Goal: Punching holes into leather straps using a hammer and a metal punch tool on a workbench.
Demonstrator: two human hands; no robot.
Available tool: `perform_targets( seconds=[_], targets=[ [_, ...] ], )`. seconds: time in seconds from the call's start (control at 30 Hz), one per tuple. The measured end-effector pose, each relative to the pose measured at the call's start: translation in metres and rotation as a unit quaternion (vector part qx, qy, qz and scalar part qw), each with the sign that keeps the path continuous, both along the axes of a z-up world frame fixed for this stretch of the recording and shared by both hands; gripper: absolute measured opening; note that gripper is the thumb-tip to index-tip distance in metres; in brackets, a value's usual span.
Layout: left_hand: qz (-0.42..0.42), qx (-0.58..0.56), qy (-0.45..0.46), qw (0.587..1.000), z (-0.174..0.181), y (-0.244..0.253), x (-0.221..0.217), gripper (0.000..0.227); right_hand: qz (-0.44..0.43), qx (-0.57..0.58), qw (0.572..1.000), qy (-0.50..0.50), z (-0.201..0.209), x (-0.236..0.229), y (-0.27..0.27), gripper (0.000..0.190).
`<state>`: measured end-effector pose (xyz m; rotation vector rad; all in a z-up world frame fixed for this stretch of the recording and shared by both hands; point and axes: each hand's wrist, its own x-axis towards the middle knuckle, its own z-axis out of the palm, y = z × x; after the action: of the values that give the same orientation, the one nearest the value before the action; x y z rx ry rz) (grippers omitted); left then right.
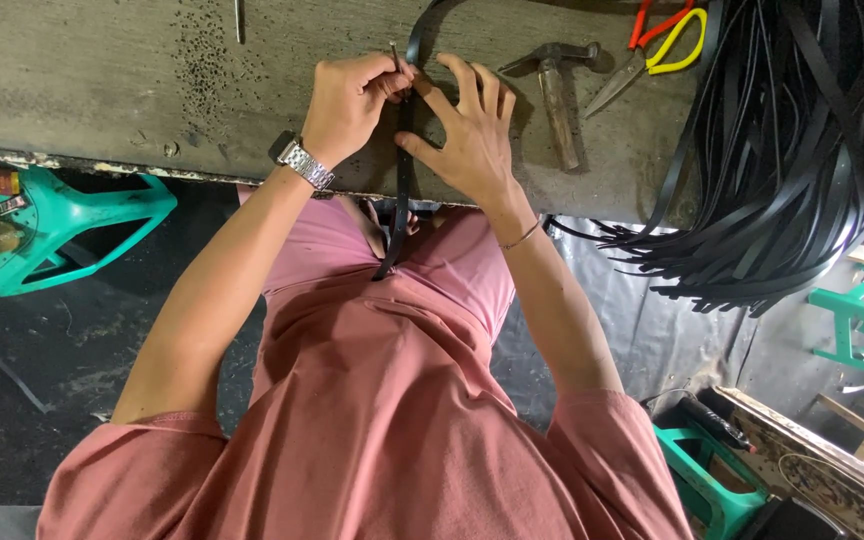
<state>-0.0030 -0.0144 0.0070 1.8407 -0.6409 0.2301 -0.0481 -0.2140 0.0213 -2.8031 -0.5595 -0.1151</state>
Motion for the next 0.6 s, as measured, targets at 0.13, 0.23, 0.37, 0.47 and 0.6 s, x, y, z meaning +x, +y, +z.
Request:
perform_targets(
  seconds=[0.13,0.23,0.37,0.47,0.6],
  targets=[
    [0.011,0.013,0.0,1.0,-0.001,-0.002,0.0,0.011,-0.001,-0.003,1.0,0.008,0.0,0.0,0.0,0.067],
    [0.008,0.024,-0.007,1.0,-0.007,-0.003,0.0,0.009,-0.001,-0.01,1.0,0.009,0.0,0.0,0.0,0.069],
    [0.01,0.083,-0.053,0.995,-0.023,-0.006,-0.003,0.005,0.003,-0.014,1.0,-0.023,-0.001,-0.005,-0.001,0.071],
    [-0.004,0.097,-0.076,0.992,-0.023,-0.006,-0.003,0.005,-0.118,0.0,0.991,-0.068,0.016,-0.01,-0.004,0.06],
    [-0.005,0.105,-0.108,0.989,-0.032,-0.006,0.0,0.006,-0.329,-0.253,0.909,-0.031,-0.009,-0.006,-0.059,0.065]
  ],
)
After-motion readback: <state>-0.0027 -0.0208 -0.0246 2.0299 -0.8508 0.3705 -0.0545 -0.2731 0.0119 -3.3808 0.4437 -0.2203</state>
